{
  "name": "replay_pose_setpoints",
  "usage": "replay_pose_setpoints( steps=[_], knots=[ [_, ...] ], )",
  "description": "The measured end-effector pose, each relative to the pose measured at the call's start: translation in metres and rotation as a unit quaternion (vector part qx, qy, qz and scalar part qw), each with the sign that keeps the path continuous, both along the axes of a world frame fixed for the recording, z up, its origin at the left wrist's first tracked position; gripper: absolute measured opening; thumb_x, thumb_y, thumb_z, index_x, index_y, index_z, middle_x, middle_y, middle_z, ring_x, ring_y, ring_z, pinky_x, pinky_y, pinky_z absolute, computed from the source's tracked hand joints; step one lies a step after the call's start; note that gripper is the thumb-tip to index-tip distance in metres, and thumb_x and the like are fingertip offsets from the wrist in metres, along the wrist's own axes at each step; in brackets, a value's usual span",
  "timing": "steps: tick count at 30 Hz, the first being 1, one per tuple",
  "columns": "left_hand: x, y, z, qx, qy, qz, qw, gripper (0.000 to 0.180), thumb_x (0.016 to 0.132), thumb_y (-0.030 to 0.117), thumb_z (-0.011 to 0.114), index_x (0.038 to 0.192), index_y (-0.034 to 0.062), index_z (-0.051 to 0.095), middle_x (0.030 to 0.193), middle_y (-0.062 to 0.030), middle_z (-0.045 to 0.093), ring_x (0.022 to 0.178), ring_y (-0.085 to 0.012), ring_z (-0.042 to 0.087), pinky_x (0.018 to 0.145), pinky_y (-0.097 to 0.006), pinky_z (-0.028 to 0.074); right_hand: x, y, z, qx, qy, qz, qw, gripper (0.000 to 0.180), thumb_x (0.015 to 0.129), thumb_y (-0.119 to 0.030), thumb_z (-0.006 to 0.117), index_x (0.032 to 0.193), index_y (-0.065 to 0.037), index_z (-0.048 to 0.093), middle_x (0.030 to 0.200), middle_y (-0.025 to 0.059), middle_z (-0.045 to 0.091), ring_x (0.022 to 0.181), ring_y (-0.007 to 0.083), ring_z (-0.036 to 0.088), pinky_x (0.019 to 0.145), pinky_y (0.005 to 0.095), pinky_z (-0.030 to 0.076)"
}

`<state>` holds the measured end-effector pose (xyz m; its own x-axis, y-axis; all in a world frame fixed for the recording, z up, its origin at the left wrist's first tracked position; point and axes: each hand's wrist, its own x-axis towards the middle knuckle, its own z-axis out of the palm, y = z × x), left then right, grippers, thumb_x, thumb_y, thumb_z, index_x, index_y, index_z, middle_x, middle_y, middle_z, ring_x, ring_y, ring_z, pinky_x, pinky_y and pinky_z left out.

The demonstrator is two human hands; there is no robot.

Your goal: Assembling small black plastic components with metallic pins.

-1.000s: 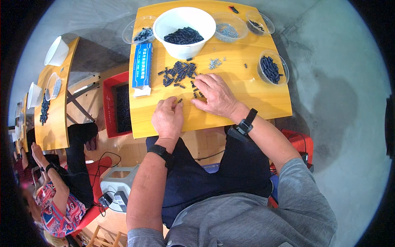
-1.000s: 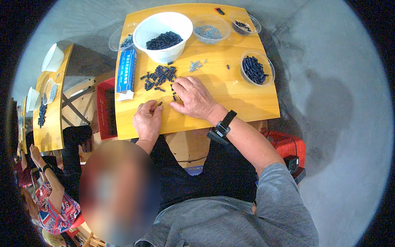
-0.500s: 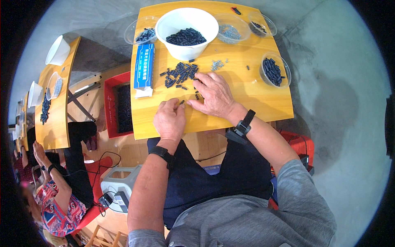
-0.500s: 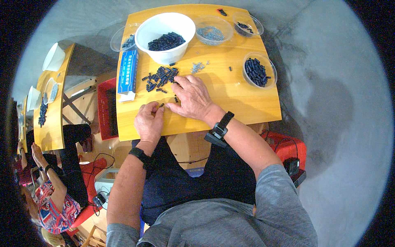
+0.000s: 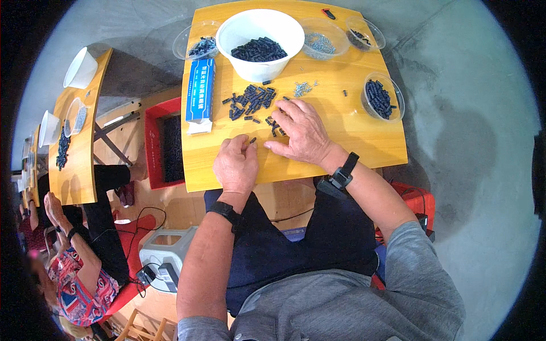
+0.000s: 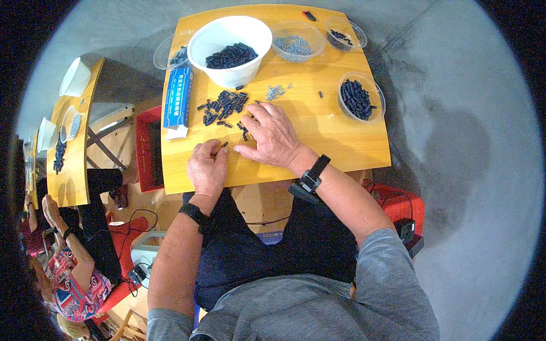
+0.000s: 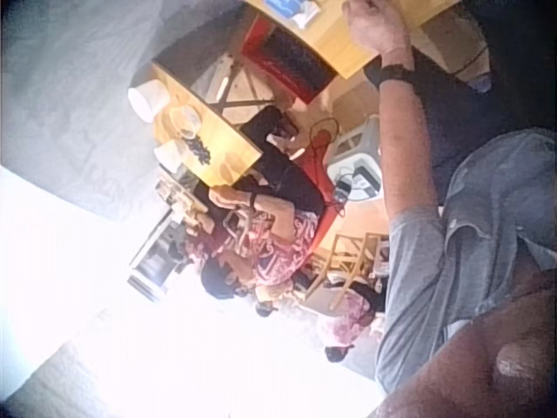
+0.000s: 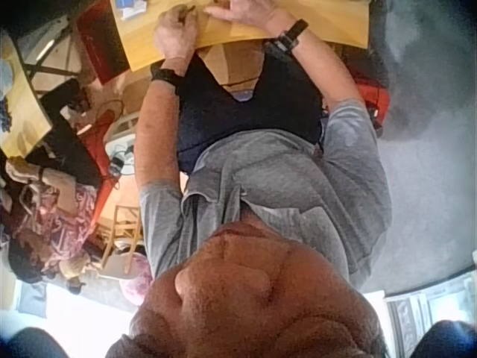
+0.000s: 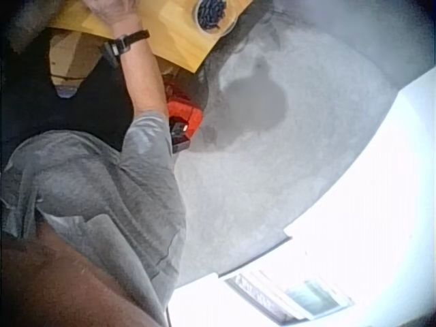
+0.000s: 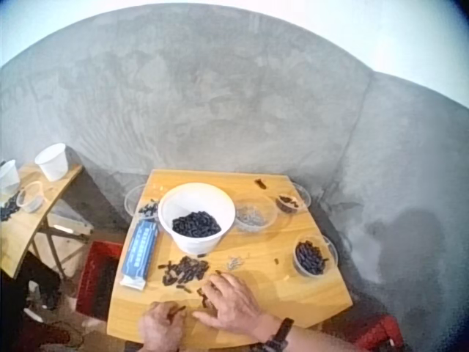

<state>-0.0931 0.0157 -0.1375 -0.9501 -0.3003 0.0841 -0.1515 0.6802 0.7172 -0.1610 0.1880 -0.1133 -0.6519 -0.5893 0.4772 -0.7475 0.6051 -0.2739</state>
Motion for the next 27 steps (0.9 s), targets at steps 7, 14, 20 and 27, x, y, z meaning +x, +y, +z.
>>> replay_pose_setpoints(
  steps=[7,14,20,27],
  knots=[
    [0.000,-0.001,-0.002,0.003,0.020,0.000,1.000,0.020,0.074,0.013,0.071,0.091,0.0046,0.067,0.079,-0.0104,0.064,0.072,-0.0254,0.064,0.066,-0.036,0.050,-0.001,-0.002,-0.002,0.005,-0.002,-0.021,1.000,0.058,0.065,-0.039,0.077,0.102,0.000,0.058,0.118,0.0197,0.051,0.110,0.0364,0.047,0.091,0.0472,0.041],
    [0.001,-0.001,-0.002,-0.006,0.016,-0.008,1.000,0.018,0.075,0.014,0.068,0.090,0.0064,0.065,0.080,-0.0104,0.063,0.074,-0.0295,0.063,0.066,-0.039,0.050,-0.004,0.001,-0.002,0.025,0.008,-0.078,0.997,0.062,0.068,-0.049,0.071,0.104,0.000,0.059,0.118,0.0208,0.052,0.113,0.0367,0.044,0.093,0.0489,0.035],
    [0.000,0.000,0.004,0.001,0.007,-0.005,1.000,0.017,0.075,0.013,0.070,0.090,0.0060,0.066,0.078,-0.0102,0.063,0.073,-0.0279,0.063,0.066,-0.038,0.050,-0.028,0.012,0.005,0.035,0.035,-0.119,0.992,0.039,0.078,-0.031,0.064,0.101,0.000,0.060,0.113,0.0162,0.057,0.113,0.0336,0.047,0.092,0.0479,0.036],
    [0.001,-0.001,0.001,0.005,0.017,-0.001,1.000,0.017,0.074,0.012,0.071,0.089,0.0051,0.066,0.078,-0.0100,0.064,0.072,-0.0269,0.063,0.066,-0.036,0.050,-0.053,0.015,-0.004,0.051,0.036,-0.114,0.991,0.020,0.078,-0.010,0.059,0.097,-0.005,0.064,0.103,0.0083,0.064,0.108,0.0328,0.051,0.091,0.0448,0.038]
  ],
)
